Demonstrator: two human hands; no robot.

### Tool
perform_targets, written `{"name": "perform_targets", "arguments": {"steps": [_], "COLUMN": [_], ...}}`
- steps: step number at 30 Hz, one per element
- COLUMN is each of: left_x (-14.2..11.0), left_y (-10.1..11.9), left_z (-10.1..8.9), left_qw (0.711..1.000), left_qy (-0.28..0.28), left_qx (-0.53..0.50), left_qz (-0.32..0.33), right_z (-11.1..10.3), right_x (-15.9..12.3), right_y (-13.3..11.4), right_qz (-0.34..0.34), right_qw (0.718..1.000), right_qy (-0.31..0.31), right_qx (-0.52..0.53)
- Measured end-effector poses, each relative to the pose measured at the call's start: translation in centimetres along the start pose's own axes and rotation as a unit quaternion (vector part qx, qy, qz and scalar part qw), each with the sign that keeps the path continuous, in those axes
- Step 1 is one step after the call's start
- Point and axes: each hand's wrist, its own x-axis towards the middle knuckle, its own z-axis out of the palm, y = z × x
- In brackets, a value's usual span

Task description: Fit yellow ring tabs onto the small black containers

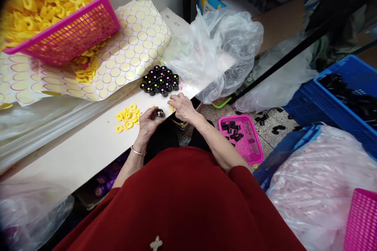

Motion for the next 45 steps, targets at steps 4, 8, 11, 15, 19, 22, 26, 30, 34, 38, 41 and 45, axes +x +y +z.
{"name": "perform_targets", "arguments": {"steps": [4,8,11,15,19,22,26,30,34,38,41,45], "left_x": [0.1,0.4,0.7,0.9,0.8,0.7,0.6,0.6,0.6,0.6,0.7,0.7], "left_y": [0.7,1.6,1.6,0.9,1.0,1.7,2.1,1.9,1.6,1.4,1.4,1.6], "left_z": [0.1,0.4,0.8,1.2,0.7,-0.1,-0.3,0.3,0.6,0.5,0.5,0.4], "left_qw": [1.000,0.999,0.998,0.997,0.998,0.997,0.997,0.999,0.998,0.998,0.998,0.998], "left_qy": [-0.009,-0.014,-0.018,-0.020,-0.025,-0.034,-0.028,-0.022,-0.026,-0.030,-0.035,-0.038], "left_qx": [-0.008,-0.033,-0.051,-0.063,-0.062,-0.064,-0.067,-0.033,-0.012,0.004,0.012,0.019], "left_qz": [-0.009,-0.027,-0.040,-0.037,-0.006,0.012,0.016,0.023,0.047,0.057,0.055,0.049], "right_z": [-0.9,-1.2,-1.2,-0.8,-0.1,0.0,-0.3,0.0,1.3,2.2,2.4,2.3], "right_x": [1.0,1.1,0.7,0.1,0.0,0.0,-0.2,-0.1,0.5,0.8,0.9,0.9], "right_y": [0.8,1.1,1.0,0.5,0.3,0.4,-0.2,-2.2,-3.9,-4.3,-4.1,-4.0], "right_qz": [-0.070,-0.082,-0.068,-0.059,-0.061,-0.057,-0.023,0.009,0.052,0.090,0.093,0.084], "right_qw": [0.993,0.989,0.987,0.987,0.989,0.989,0.996,0.998,0.990,0.983,0.977,0.968], "right_qy": [-0.081,-0.087,-0.083,-0.071,-0.059,-0.068,-0.031,0.061,0.081,0.086,0.095,0.098], "right_qx": [-0.057,-0.093,-0.116,-0.130,-0.123,-0.120,-0.079,0.029,0.099,0.136,0.169,0.216]}}
